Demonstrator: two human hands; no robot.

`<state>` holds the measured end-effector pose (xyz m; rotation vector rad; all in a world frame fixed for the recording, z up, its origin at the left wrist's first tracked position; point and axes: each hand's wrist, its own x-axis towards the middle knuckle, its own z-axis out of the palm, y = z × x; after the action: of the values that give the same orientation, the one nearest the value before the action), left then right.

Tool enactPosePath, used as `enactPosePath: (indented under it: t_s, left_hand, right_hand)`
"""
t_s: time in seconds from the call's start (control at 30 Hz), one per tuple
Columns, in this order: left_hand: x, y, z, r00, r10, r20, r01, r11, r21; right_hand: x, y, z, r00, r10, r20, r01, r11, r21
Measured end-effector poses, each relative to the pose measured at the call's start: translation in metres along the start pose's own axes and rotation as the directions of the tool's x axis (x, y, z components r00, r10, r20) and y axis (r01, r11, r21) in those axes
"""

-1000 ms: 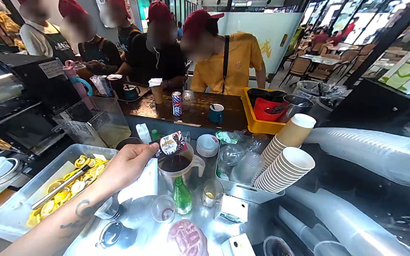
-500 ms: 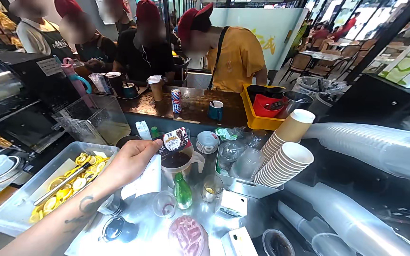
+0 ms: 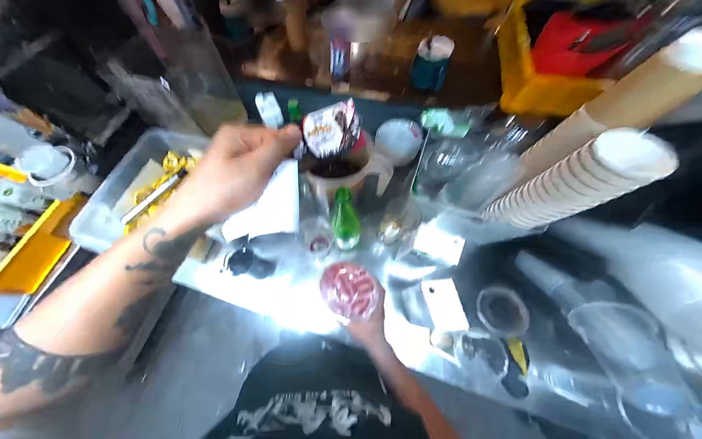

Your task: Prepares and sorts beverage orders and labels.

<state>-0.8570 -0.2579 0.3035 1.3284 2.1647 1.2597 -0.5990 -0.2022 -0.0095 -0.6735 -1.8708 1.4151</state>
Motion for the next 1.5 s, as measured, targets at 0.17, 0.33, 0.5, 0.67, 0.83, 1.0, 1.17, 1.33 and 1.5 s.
enactPosePath:
  t_s: [0.17,0.33,0.5,0.67,0.83,1.0,1.17,1.33,1.5]
  left_hand:
    - [-0.026,-0.012,0.016,1.000,-0.002,0.029,0.006,0.991,-0.131]
    - [-0.054,-0.030,0.024,0.994,-0.068,0.084,0.081,0.984,-0.157]
    - [-0.078,-0.054,0.033,0.993,-0.063,0.104,0.080,0.983,-0.167]
    - [-0.092,-0.071,0.045,0.983,-0.113,0.143,0.145,0.961,-0.234]
    - [-0.103,-0.076,0.049,0.974,-0.145,0.171,0.191,0.937,-0.292]
    - [-0.106,-0.089,0.049,0.980,-0.096,0.177,0.153,0.925,-0.349]
    - [-0.115,-0.106,0.050,0.981,-0.094,0.168,0.147,0.927,-0.344]
    - [-0.131,-0.114,0.047,0.972,-0.153,0.177,0.211,0.899,-0.383]
    - [-0.140,-0.119,0.047,0.967,-0.191,0.171,0.243,0.895,-0.374]
  right_hand:
    - [-0.005,0.025,0.007,0.999,0.051,0.009,-0.051,0.999,-0.005]
    - [-0.008,0.061,0.018,0.999,0.046,0.010,-0.046,0.999,-0.028]
    - [-0.006,0.072,0.027,0.999,0.040,0.026,-0.040,0.999,-0.026]
    - [-0.001,0.071,0.030,0.992,0.083,0.097,-0.076,0.994,-0.083]
    - [-0.002,0.058,-0.001,0.949,0.106,0.297,-0.063,0.986,-0.152]
    - [0.002,0.042,-0.021,0.949,0.187,0.255,-0.151,0.976,-0.156]
    - [0.002,0.023,-0.036,0.960,0.276,0.046,-0.271,0.959,-0.085]
    - [0.002,-0.012,-0.043,0.989,0.053,-0.139,-0.036,0.992,0.122]
    - [0.020,-0.044,-0.027,0.953,-0.302,0.034,0.303,0.942,-0.145]
